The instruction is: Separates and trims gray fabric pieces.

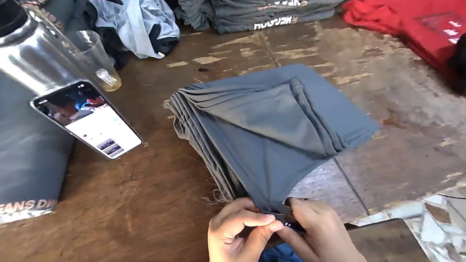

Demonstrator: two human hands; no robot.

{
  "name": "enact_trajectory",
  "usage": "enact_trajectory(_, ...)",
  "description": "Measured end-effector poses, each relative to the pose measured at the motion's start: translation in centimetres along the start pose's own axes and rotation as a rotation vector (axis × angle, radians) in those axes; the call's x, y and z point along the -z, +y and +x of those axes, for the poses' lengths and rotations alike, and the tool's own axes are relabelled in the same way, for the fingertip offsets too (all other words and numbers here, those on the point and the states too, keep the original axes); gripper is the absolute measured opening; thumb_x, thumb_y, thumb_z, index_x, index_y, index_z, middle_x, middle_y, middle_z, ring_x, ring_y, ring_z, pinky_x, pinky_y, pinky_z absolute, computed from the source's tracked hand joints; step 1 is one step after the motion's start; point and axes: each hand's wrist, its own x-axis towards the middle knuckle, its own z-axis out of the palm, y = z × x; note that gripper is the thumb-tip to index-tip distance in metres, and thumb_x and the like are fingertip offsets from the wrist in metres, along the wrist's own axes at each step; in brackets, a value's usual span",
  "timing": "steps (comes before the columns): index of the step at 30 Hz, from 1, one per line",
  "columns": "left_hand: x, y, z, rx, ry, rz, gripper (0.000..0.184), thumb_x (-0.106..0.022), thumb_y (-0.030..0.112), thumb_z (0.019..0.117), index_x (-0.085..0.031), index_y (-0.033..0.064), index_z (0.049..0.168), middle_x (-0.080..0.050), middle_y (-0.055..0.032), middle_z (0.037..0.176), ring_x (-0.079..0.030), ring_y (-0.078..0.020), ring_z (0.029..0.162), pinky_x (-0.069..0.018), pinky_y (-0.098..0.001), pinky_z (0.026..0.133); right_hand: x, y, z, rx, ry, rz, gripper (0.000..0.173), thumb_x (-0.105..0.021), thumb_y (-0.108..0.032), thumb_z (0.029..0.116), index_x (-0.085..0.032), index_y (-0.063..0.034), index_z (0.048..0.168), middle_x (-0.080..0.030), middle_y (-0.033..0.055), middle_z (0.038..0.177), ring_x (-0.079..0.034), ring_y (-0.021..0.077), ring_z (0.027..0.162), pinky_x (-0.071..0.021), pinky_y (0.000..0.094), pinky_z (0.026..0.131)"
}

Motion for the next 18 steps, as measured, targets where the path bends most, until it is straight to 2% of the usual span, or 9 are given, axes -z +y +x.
enact_trajectory(4,0.1,0.1,0.1,0.020,-0.002,-0.021,0.007,-0.076,0.015,0.0921,-0.075,0.0106,0.097,-0.071,0.0045,0.097,-0.066,0.0005,0.095,-0.0550,-0.0142,0.084,-0.4,-0.7,0.4,-0.028,0.013,0.021,0.047,-0.041,-0.045,0.1081,-0.056,-0.0114,0.078,-0.048,-0.0003,0.057,-0.049,0.0087,0.050,-0.0391,0.0243,0.045)
enact_trajectory(6,0.0,0.2,0.2,0.090,0.005,-0.158,0.007,-0.074,0.017,0.0936,-0.076,0.0141,0.099,-0.071,0.0076,0.100,-0.065,0.0025,0.096,-0.0541,-0.0133,0.083,-0.2,-0.5,0.3,-0.042,0.011,0.086,0.047,-0.042,-0.044,0.1080,-0.056,-0.0104,0.078,-0.047,-0.0003,0.058,-0.048,0.0072,0.050,-0.0384,0.0227,0.046)
enact_trajectory(11,-0.3,0.2,0.1,0.157,0.002,-0.435,0.011,-0.069,0.017,0.0972,-0.074,0.0150,0.107,-0.072,0.0053,0.109,-0.067,-0.0010,0.102,-0.0563,-0.0175,0.086,1.1,1.3,-0.5,-0.062,-0.006,0.184,0.048,-0.047,-0.050,0.1061,-0.053,-0.0084,0.083,-0.045,-0.0006,0.061,-0.044,0.0036,0.053,-0.0380,0.0190,0.050)
enact_trajectory(14,-0.8,0.0,0.2,0.125,-0.001,-0.402,0.023,-0.074,0.011,0.0926,-0.073,0.0157,0.115,-0.070,0.0065,0.113,-0.066,-0.0008,0.104,-0.0555,-0.0176,0.090,1.2,1.8,-0.8,-0.029,-0.012,0.170,0.047,-0.049,-0.050,0.1056,-0.053,-0.0089,0.083,-0.046,0.0003,0.062,-0.045,0.0054,0.054,-0.0389,0.0201,0.051)
enact_trajectory(16,-1.3,0.2,0.4,0.114,0.025,-0.299,0.031,-0.077,0.005,0.0889,-0.074,0.0162,0.118,-0.070,0.0083,0.111,-0.066,0.0006,0.101,-0.0565,-0.0164,0.088,1.0,1.6,-0.9,-0.027,0.000,0.153,0.046,-0.050,-0.050,0.1054,-0.054,-0.0088,0.084,-0.048,0.0009,0.064,-0.047,0.0060,0.056,-0.0400,0.0202,0.052)
enact_trajectory(18,-1.7,0.1,0.6,0.092,0.067,-0.211,0.024,-0.077,0.006,0.0894,-0.077,0.0157,0.111,-0.071,0.0087,0.108,-0.065,0.0013,0.100,-0.0559,-0.0146,0.086,0.8,1.4,-0.8,-0.029,0.027,0.122,0.046,-0.050,-0.049,0.1055,-0.054,-0.0089,0.084,-0.048,0.0011,0.064,-0.047,0.0064,0.056,-0.0400,0.0202,0.052)
